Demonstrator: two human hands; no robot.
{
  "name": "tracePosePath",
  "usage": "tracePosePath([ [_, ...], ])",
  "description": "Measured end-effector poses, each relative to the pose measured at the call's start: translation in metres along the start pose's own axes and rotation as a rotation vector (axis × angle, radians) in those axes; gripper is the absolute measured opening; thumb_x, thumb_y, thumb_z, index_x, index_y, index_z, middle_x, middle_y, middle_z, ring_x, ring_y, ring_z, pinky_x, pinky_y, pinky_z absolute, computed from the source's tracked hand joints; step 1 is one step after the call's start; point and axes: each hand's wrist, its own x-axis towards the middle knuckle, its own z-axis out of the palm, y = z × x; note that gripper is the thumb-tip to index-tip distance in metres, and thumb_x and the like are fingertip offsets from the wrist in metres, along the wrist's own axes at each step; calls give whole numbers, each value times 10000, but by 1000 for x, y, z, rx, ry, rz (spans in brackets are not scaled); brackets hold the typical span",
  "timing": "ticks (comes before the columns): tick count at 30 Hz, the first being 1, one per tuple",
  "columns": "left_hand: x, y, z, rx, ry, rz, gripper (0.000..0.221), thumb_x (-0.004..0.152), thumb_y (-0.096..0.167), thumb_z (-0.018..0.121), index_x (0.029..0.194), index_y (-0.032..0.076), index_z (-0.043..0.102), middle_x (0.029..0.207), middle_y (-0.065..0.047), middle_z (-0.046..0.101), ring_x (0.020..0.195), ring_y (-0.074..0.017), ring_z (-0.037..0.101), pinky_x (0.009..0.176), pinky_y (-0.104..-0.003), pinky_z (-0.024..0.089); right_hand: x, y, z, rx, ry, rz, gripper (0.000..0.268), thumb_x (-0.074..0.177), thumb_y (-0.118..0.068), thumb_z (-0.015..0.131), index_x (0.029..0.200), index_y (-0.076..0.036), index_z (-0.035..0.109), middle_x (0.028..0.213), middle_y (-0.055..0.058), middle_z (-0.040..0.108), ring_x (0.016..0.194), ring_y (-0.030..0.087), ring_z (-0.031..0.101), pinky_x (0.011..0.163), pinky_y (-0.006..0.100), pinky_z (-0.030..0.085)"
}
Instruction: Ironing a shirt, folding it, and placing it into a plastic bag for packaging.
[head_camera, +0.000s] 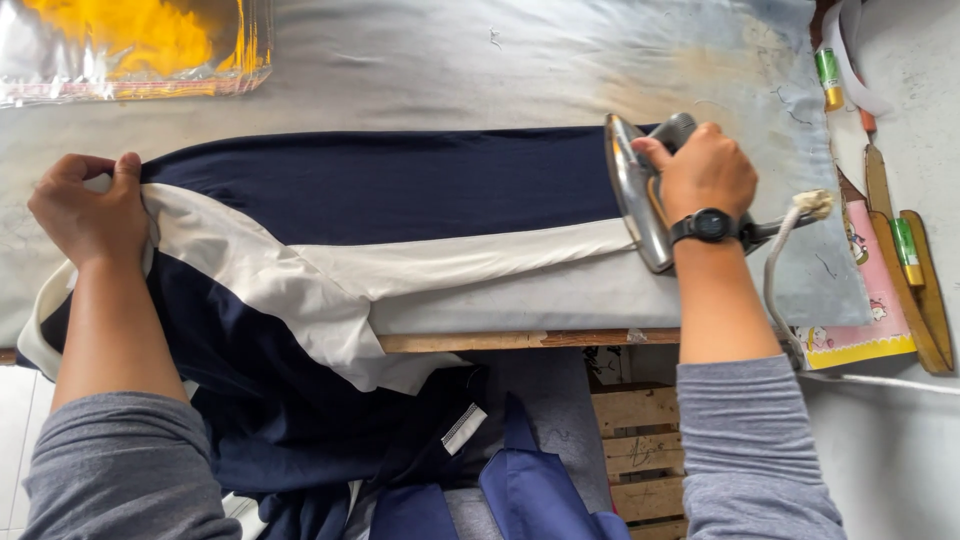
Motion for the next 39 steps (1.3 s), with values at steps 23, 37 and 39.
tracePosePath([
  [23, 5, -4, 6, -109, -45, -146, 337, 1134, 306, 984, 940, 120, 782, 800, -2, 728, 727, -144, 698, 624, -313, 549, -22, 15, -3, 48, 335, -1112, 743, 815, -902, 620, 638, -183, 553, 553, -51, 552, 479, 138, 535, 420, 296, 351],
  [37, 5, 9, -1, -157, -55, -164, 291, 1087, 293, 927, 926, 104, 776, 819, -16, 741, 734, -175, 705, 625, -335, 548, -115, -183, -17, 273, 532, -1243, 795, 836, -931, 614, 659, -168, 477, 538, -8, 480, 425, 195, 476, 399, 340, 326],
  [39, 5, 15, -5, -167, -61, -180, 291, 1082, 285, 922, 915, 101, 769, 814, -11, 735, 732, -169, 699, 626, -332, 547, -114, -207, -15, 289, 533, -1208, 792, 849, -933, 552, 667, -164, 497, 528, -13, 489, 421, 182, 477, 388, 336, 333],
])
